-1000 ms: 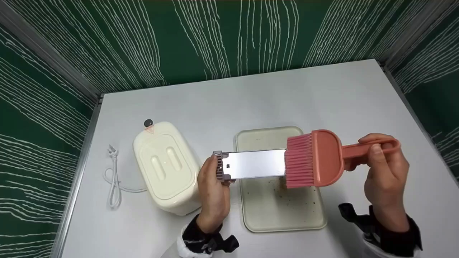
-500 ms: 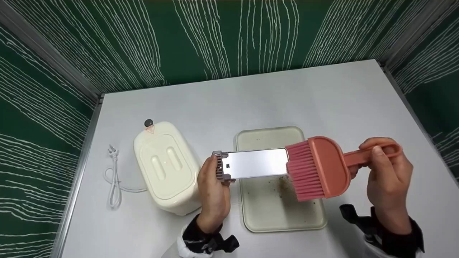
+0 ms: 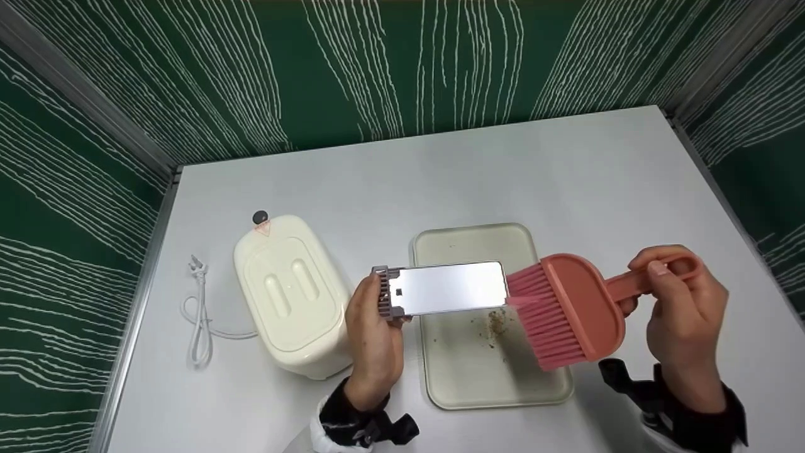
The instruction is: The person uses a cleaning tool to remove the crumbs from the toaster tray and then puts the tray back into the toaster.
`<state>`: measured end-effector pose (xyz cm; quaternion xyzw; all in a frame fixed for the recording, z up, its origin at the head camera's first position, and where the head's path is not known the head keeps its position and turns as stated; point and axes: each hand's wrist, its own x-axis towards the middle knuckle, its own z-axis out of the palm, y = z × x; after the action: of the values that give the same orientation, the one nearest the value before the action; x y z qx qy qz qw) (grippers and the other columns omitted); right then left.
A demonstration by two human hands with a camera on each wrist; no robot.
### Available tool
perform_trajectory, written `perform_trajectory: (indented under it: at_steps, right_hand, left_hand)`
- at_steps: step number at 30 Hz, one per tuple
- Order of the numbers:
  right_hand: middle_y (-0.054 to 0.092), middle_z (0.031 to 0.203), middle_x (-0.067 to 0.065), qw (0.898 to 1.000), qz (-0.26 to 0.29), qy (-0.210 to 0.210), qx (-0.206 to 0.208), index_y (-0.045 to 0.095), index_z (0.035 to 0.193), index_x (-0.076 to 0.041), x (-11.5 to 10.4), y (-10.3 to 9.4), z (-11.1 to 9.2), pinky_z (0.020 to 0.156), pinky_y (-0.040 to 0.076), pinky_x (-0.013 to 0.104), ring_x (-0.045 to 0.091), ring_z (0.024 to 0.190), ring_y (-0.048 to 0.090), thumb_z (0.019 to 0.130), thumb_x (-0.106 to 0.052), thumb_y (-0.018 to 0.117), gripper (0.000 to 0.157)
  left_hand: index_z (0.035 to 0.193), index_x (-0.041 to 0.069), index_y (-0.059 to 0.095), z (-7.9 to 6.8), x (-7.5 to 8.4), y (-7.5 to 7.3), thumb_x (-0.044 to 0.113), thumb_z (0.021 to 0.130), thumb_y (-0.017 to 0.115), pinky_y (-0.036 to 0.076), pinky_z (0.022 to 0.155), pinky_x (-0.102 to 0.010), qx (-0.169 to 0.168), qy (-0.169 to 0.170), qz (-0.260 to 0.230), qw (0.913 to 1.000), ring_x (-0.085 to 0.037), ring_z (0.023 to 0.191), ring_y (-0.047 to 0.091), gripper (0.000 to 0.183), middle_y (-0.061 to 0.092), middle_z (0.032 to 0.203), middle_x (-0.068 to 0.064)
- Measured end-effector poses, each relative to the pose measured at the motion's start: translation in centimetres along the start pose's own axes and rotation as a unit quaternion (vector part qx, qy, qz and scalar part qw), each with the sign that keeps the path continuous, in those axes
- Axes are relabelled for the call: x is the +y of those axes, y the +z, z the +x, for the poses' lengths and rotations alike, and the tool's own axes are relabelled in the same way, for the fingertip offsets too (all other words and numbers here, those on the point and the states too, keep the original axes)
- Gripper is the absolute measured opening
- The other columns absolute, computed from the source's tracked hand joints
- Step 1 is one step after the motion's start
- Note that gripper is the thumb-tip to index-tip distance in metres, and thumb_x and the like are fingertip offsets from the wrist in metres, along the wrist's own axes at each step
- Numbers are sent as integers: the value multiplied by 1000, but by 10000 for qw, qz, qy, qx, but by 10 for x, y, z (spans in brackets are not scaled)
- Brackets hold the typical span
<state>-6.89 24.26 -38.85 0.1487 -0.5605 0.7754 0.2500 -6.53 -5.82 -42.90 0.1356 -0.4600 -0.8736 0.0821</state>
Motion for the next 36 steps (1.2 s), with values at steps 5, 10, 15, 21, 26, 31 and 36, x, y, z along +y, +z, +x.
perform_trajectory:
  at_steps: [5, 10, 15, 21, 26, 31, 36]
  right_hand:
    - [69, 66, 11, 9983, -549, 137, -119, 62, 90, 16, 0, -4, 0, 50, 52, 18, 12, 47, 62, 100, 13, 39, 25]
    - [72, 69, 11, 9950, -882, 226, -400, 60, 92, 18, 2, -7, 1, 51, 52, 17, 11, 50, 64, 101, 12, 43, 20]
    - [74, 71, 10, 9909, -1209, 185, -563, 59, 93, 19, 5, -9, 3, 51, 53, 16, 10, 54, 67, 101, 13, 45, 17]
    - [76, 76, 9, 9880, -1461, 160, -478, 60, 97, 21, 2, -12, 3, 53, 53, 16, 11, 55, 66, 101, 13, 48, 15]
    - [78, 84, 7, 9828, -1793, 165, -412, 63, 106, 20, -1, -17, 0, 57, 54, 14, 11, 58, 65, 101, 13, 49, 16]
    - [79, 94, 5, 9737, -2241, 86, -409, 62, 115, 20, -2, -26, -3, 58, 53, 13, 9, 64, 69, 101, 14, 49, 21]
    - [78, 102, -2, 9483, -3132, 68, -511, 61, 123, 18, -3, -35, -6, 60, 51, 12, 6, 73, 69, 103, 12, 49, 24]
  left_hand:
    - [103, 1, 63, 0, 0, 0, 19, 113, 40, 41, 56, -24, 12, 6, -2, 10000, -13, 65, 51, 31, 61, 83, -8]
    - [102, 2, 64, 0, 0, 0, 19, 112, 40, 41, 56, -24, 49, -2, -1, 10000, -13, 64, 50, 31, 60, 83, -7]
    - [102, 2, 64, 0, 1, 1, 18, 112, 40, 41, 55, -23, 64, -4, -9, 10000, -12, 64, 50, 30, 60, 83, -7]
    - [103, 1, 63, 0, 0, 1, 18, 112, 40, 41, 56, -24, 6, -16, -15, 10000, -13, 65, 51, 30, 61, 84, -8]
    - [104, 0, 63, -1, -1, 2, 19, 112, 40, 42, 56, -24, -73, -61, 6, 10000, -14, 65, 52, 31, 62, 84, -9]
    - [103, 1, 62, -2, -1, 3, 19, 112, 39, 42, 57, -24, -51, -163, 34, 9998, -14, 65, 52, 30, 63, 85, -8]
    - [103, 1, 62, -1, 0, 1, 19, 112, 40, 42, 57, -24, 2, -151, -1, 9999, -13, 65, 51, 31, 62, 84, -8]
